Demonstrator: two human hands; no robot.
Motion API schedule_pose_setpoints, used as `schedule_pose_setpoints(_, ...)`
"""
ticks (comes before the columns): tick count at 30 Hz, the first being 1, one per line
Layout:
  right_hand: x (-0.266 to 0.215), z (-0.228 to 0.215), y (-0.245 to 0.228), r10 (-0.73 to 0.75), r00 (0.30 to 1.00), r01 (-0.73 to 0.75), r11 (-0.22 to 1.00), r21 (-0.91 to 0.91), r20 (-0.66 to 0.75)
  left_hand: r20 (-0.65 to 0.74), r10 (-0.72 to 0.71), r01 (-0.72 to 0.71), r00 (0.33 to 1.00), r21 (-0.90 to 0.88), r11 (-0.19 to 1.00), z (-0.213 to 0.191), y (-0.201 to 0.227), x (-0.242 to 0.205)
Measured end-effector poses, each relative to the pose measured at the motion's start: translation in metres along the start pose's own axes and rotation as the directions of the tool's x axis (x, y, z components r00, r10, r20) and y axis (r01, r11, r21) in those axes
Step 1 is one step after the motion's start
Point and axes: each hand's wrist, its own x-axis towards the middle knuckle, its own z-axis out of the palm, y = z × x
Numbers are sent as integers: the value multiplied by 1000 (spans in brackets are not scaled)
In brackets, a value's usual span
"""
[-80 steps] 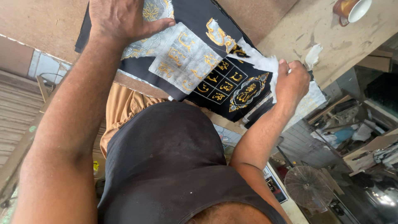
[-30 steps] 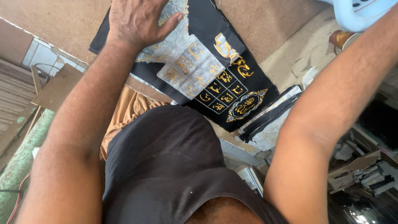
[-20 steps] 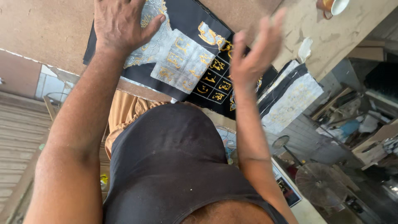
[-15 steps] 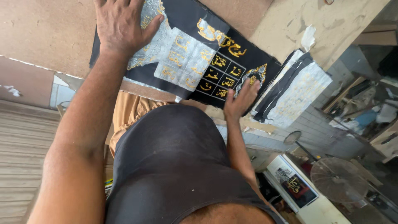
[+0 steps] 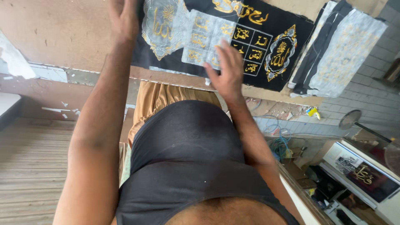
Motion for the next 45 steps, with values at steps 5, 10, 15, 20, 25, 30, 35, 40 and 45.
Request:
schedule_pose_setpoints(5, 46, 53, -58, -324, 932, 315, 946, 79, 160, -69, 36, -41, 997, -78, 996, -68, 35, -48)
schedule_pose_setpoints(10, 51, 58, -67, -204, 952, 194, 979, 64, 227, -98, -160, 150, 982, -101, 983, -118, 82, -120)
schedule_pose_setpoints(15, 46, 55, -65, -235, 962, 222, 970, 102, 136, -167, -356, 335, 919, -142, 932, -130, 98, -158)
schedule_pose_setpoints(20, 40, 64, -52, -186, 965, 151, 970, 193, 184, -59, -320, 313, 946, -100, 944, -119, 99, -152)
schedule_pose_setpoints(25, 36, 65, -44, -88, 977, 43, 973, 227, 193, 78, -356, 350, 931, 81, 933, -85, 100, -118)
schedule_pose_setpoints(30, 31, 63, -53, -119, 972, 83, 981, 177, 201, 104, -364, 350, 925, 133, 927, -51, 98, -92)
schedule_pose_setpoints(35, 32, 61, -53, -152, 965, 127, 983, 130, 211, 97, -337, 323, 936, 140, 936, -43, 101, -86)
schedule_pose_setpoints(40, 25, 74, -50, -141, 975, 115, 982, 148, 174, 22, -397, 386, 918, 180, 905, -53, 99, -93)
schedule_pose_setpoints(45, 19, 80, -50, -129, 973, 115, 990, 80, 191, -43, -443, 443, 895, 180, 878, -55, 90, -98)
